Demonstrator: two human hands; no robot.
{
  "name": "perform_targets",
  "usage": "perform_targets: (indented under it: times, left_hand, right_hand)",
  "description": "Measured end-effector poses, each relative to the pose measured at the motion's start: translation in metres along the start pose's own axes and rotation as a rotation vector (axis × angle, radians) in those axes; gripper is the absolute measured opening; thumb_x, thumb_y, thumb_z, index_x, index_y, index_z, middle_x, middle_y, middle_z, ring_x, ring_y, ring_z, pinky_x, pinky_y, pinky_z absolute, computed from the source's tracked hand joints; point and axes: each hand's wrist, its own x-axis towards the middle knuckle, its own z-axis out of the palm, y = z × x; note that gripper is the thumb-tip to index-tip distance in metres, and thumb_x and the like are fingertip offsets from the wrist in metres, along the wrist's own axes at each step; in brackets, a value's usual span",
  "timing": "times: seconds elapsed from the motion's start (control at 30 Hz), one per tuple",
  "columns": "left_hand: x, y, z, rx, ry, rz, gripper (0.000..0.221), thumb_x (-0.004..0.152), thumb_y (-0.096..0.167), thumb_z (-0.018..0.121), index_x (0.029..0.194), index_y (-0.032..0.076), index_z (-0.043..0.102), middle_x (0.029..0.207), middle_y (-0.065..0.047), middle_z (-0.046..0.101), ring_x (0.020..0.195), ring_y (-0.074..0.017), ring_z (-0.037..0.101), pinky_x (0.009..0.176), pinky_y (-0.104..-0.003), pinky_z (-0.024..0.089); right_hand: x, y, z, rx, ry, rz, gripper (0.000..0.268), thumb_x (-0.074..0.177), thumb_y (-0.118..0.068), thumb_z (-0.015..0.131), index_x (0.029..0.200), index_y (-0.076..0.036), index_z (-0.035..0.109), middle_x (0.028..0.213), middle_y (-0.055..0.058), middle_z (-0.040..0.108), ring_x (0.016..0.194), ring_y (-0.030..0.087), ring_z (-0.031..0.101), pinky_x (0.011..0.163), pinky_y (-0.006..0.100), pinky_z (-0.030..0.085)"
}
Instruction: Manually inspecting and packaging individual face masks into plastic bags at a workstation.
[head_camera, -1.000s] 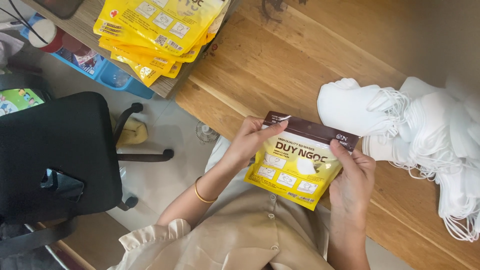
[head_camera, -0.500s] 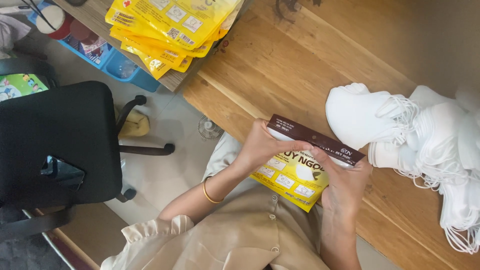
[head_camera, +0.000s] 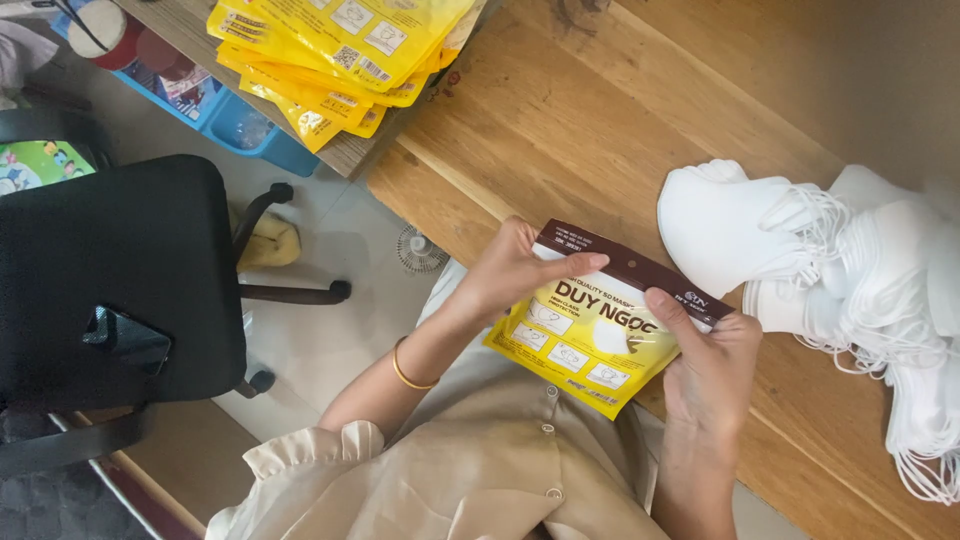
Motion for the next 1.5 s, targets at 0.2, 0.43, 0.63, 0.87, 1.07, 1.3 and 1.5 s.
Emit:
perform_targets:
  times: [0.2, 0.43, 0.63, 0.87, 1.07, 1.3, 1.5]
  left_hand:
    - [-0.006, 0.017, -0.012, -0.006, -0.033, -0.089, 0.037, 0.086, 0.03, 0.083, 0.084, -0.005, 0.073, 0.073, -0.017, 0.074, 0.056, -0.0211, 0.069, 0.056, -0.025, 0.051]
    - [-0.01, 0.026, -0.026, -0.082, -0.071, -0.071, 0.037, 0.092, 0.033, 0.075, 0.075, 0.0, 0.076, 0.063, -0.007, 0.071, 0.049, -0.0108, 0.067, 0.054, -0.02, 0.052]
    - [-0.01, 0.031, -0.021, -0.099, -0.049, -0.105, 0.036, 0.093, 0.031, 0.073, 0.075, 0.0, 0.074, 0.06, -0.003, 0.068, 0.05, -0.008, 0.066, 0.05, -0.019, 0.051]
    - [0.001, 0.02, -0.009, 0.04, 0.023, -0.208, 0.037, 0.088, 0.027, 0.081, 0.102, -0.007, 0.076, 0.081, -0.015, 0.076, 0.071, -0.0227, 0.075, 0.065, -0.032, 0.061]
    - [0.016, 0.04, -0.002, 0.343, -0.041, -0.228, 0.039, 0.076, 0.02, 0.09, 0.101, -0.008, 0.078, 0.084, -0.017, 0.076, 0.071, -0.0231, 0.071, 0.067, -0.036, 0.061]
    - [0.107, 0.134, 0.032, 0.303, -0.081, 0.131, 0.027, 0.089, 0.023, 0.074, 0.111, 0.007, 0.074, 0.109, -0.007, 0.081, 0.091, -0.0132, 0.081, 0.079, -0.026, 0.071]
    - [0.138, 0.128, 0.06, 0.376, -0.117, 0.252, 0.026, 0.092, 0.023, 0.072, 0.112, 0.006, 0.073, 0.11, -0.008, 0.08, 0.094, -0.0153, 0.079, 0.082, -0.028, 0.067]
  right_hand:
    - [0.0, -0.002, -0.009, 0.018, -0.069, 0.064, 0.017, 0.081, -0.001, 0.082, 0.097, -0.003, 0.077, 0.087, 0.008, 0.074, 0.075, 0.014, 0.074, 0.071, 0.024, 0.06]
    - [-0.004, -0.012, -0.017, 0.121, -0.269, 0.105, 0.011, 0.095, -0.004, 0.068, 0.098, 0.005, 0.075, 0.09, 0.011, 0.071, 0.079, 0.016, 0.07, 0.074, 0.028, 0.057]
    - [0.0, -0.018, -0.017, 0.157, -0.311, 0.115, 0.015, 0.097, -0.002, 0.066, 0.093, 0.01, 0.074, 0.087, 0.013, 0.069, 0.08, 0.018, 0.07, 0.074, 0.03, 0.056]
    - [0.014, -0.026, -0.014, 0.264, -0.154, 0.126, 0.011, 0.094, -0.003, 0.071, 0.089, 0.007, 0.074, 0.081, 0.011, 0.07, 0.072, 0.018, 0.071, 0.07, 0.027, 0.056]
    - [0.037, 0.021, -0.041, 0.412, 0.01, 0.081, 0.015, 0.098, -0.011, 0.07, 0.092, 0.002, 0.069, 0.082, 0.017, 0.074, 0.071, 0.027, 0.077, 0.068, 0.035, 0.064]
    - [0.022, -0.014, -0.035, 0.402, -0.222, -0.092, 0.035, 0.111, -0.025, 0.046, 0.142, -0.011, 0.054, 0.122, 0.036, 0.068, 0.109, 0.049, 0.073, 0.083, 0.044, 0.067]
    - [0.021, -0.009, -0.029, 0.214, -0.219, 0.005, 0.051, 0.108, -0.031, 0.038, 0.139, 0.005, 0.055, 0.102, 0.034, 0.076, 0.093, 0.041, 0.078, 0.077, 0.045, 0.066]
